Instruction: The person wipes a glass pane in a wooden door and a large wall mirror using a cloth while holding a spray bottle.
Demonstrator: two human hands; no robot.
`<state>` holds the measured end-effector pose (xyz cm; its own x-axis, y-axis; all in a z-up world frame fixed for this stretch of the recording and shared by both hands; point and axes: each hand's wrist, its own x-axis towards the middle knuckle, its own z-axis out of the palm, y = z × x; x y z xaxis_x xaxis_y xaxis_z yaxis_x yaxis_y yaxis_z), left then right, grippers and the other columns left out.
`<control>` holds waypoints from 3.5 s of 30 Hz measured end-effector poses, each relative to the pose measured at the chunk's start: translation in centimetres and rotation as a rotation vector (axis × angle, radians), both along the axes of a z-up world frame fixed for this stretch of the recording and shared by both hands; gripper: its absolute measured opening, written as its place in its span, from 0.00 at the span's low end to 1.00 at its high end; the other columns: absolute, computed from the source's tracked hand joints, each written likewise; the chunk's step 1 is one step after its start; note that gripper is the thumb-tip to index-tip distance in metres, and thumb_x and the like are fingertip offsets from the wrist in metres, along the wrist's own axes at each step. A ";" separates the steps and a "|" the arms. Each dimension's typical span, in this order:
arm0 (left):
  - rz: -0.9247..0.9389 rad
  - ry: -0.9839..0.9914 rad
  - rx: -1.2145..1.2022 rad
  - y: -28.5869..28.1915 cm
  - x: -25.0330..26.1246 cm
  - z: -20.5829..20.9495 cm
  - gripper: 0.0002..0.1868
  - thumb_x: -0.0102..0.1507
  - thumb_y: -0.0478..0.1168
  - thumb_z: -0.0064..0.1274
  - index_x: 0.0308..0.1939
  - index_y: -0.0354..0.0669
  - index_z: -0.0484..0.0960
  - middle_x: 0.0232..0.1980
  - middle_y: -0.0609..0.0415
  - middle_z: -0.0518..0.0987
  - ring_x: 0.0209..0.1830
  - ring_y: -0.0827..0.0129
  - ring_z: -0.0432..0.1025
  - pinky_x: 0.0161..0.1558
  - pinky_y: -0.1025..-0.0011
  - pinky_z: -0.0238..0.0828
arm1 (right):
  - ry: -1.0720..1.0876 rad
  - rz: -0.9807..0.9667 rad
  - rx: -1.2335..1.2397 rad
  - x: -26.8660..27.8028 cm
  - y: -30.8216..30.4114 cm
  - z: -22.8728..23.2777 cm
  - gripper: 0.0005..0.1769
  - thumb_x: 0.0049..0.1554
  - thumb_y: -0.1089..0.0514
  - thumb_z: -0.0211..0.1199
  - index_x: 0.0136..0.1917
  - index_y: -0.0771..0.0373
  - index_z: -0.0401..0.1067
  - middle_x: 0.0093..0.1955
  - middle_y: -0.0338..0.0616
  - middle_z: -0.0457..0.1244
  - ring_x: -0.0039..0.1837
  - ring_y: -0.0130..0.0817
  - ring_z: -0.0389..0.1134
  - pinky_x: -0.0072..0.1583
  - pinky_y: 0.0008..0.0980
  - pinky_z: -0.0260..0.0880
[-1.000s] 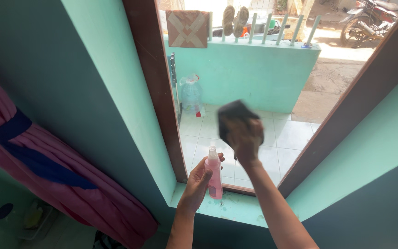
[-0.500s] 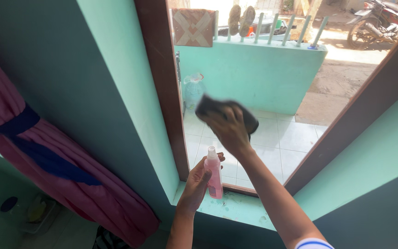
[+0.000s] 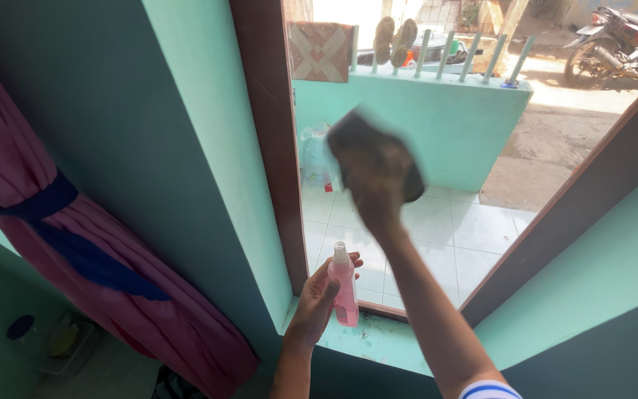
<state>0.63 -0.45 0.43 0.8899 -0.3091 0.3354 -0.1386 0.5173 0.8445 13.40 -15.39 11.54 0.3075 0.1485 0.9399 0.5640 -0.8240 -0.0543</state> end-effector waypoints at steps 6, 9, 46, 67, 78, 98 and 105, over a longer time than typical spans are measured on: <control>-0.007 0.001 -0.007 1.0 -0.3 0.3 0.42 0.65 0.62 0.54 0.71 0.35 0.69 0.69 0.44 0.75 0.71 0.59 0.68 0.73 0.58 0.63 | 0.048 -0.050 -0.215 -3.5 0.0 -5.7 0.24 0.53 0.63 0.68 0.62 0.45 0.80 0.62 0.30 0.66 0.68 0.39 0.60 0.73 0.51 0.52; 0.029 -0.002 0.024 1.5 0.0 0.2 0.41 0.65 0.63 0.53 0.71 0.35 0.70 0.70 0.45 0.75 0.69 0.59 0.69 0.71 0.58 0.64 | -0.011 -0.086 0.130 -3.1 -0.5 -3.2 0.25 0.51 0.66 0.65 0.61 0.51 0.78 0.65 0.42 0.66 0.71 0.50 0.57 0.74 0.53 0.50; 0.133 0.062 -0.092 3.7 1.8 -0.9 0.37 0.64 0.60 0.56 0.66 0.35 0.75 0.65 0.47 0.76 0.64 0.61 0.70 0.64 0.61 0.68 | 0.056 -0.169 0.040 -4.1 1.0 -5.8 0.25 0.54 0.64 0.63 0.65 0.48 0.76 0.63 0.35 0.66 0.70 0.45 0.56 0.75 0.54 0.47; 0.142 0.078 -0.041 3.5 3.0 -0.8 0.40 0.61 0.63 0.60 0.65 0.36 0.75 0.59 0.49 0.79 0.61 0.65 0.72 0.64 0.63 0.68 | 0.114 -0.175 0.011 -7.0 -11.0 -18.0 0.22 0.54 0.67 0.58 0.61 0.55 0.77 0.64 0.43 0.65 0.71 0.47 0.59 0.75 0.53 0.52; 0.043 0.073 -0.050 1.2 3.1 -2.1 0.39 0.61 0.63 0.60 0.66 0.39 0.75 0.60 0.46 0.79 0.59 0.62 0.73 0.62 0.60 0.71 | -0.078 -0.418 0.262 -6.4 -15.1 -11.5 0.27 0.68 0.65 0.50 0.78 0.74 0.52 0.77 0.62 0.53 0.82 0.63 0.49 0.82 0.60 0.44; 0.007 0.052 -0.019 -0.6 2.9 -2.4 0.39 0.63 0.62 0.56 0.67 0.37 0.74 0.65 0.47 0.77 0.61 0.62 0.73 0.64 0.59 0.70 | -0.055 -0.141 0.028 -3.0 -7.9 -3.4 0.26 0.51 0.62 0.69 0.64 0.56 0.74 0.64 0.48 0.64 0.70 0.53 0.60 0.74 0.54 0.51; 0.052 0.089 0.092 1.5 1.2 -0.7 0.39 0.66 0.63 0.47 0.72 0.40 0.69 0.51 0.46 0.80 0.50 0.68 0.74 0.49 0.65 0.76 | -0.167 -0.209 0.242 -4.1 -9.1 -2.2 0.23 0.61 0.68 0.60 0.69 0.66 0.69 0.68 0.53 0.64 0.74 0.53 0.61 0.77 0.53 0.54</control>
<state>1.79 1.05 -0.26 0.9305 -0.2878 0.2265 -0.0853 0.4311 0.8983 9.28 -24.54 9.38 0.1466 -0.1343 0.9800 0.4025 -0.8969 -0.1831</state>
